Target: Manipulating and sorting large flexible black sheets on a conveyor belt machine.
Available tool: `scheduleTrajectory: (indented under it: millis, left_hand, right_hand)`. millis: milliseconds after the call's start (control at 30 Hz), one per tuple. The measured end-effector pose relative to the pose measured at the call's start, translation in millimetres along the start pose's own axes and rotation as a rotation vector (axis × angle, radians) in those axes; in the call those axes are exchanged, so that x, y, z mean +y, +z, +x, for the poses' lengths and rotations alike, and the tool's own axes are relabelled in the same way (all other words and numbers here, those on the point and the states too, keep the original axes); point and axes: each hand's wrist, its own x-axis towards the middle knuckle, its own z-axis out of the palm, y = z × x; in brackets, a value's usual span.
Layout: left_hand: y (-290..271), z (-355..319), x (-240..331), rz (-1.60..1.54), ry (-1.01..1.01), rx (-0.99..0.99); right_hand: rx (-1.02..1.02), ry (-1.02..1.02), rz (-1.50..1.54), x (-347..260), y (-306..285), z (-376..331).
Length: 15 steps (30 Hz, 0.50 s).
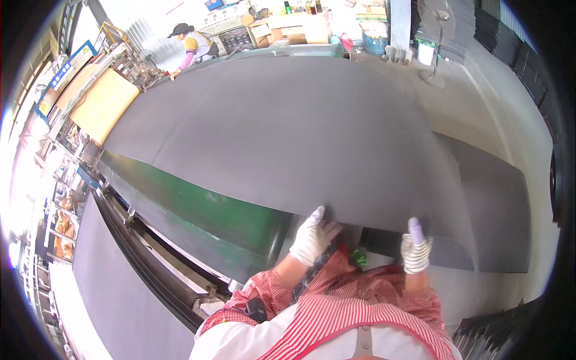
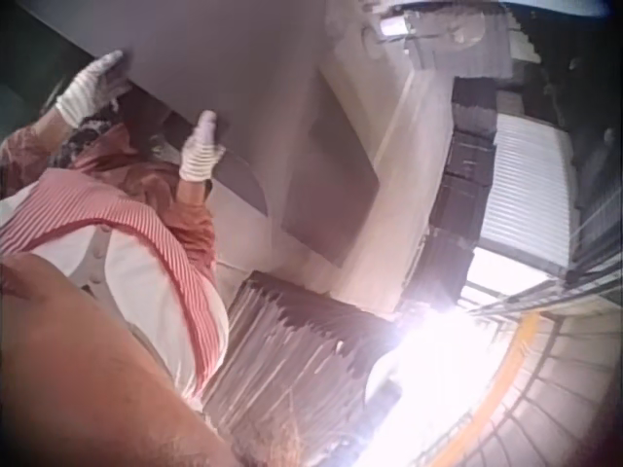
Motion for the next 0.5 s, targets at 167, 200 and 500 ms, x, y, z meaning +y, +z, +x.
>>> scheduleTrajectory:
  millis: [167,200,500]
  left_hand:
    - [0.0,-2.8,48.2,0.011,0.223,-0.073]
    - [-3.5,-3.0,52.3,0.012,0.233,-0.07]
    - [-28.1,14.7,79.8,-0.028,0.334,0.094]
  right_hand:
    - [0.615,1.457,2.028,-39.8,-18.8,67.6]
    - [0.526,1.452,1.934,-15.3,-12.9,41.8]
    - [-0.076,0.014,0.048,23.6,-9.0,9.7]
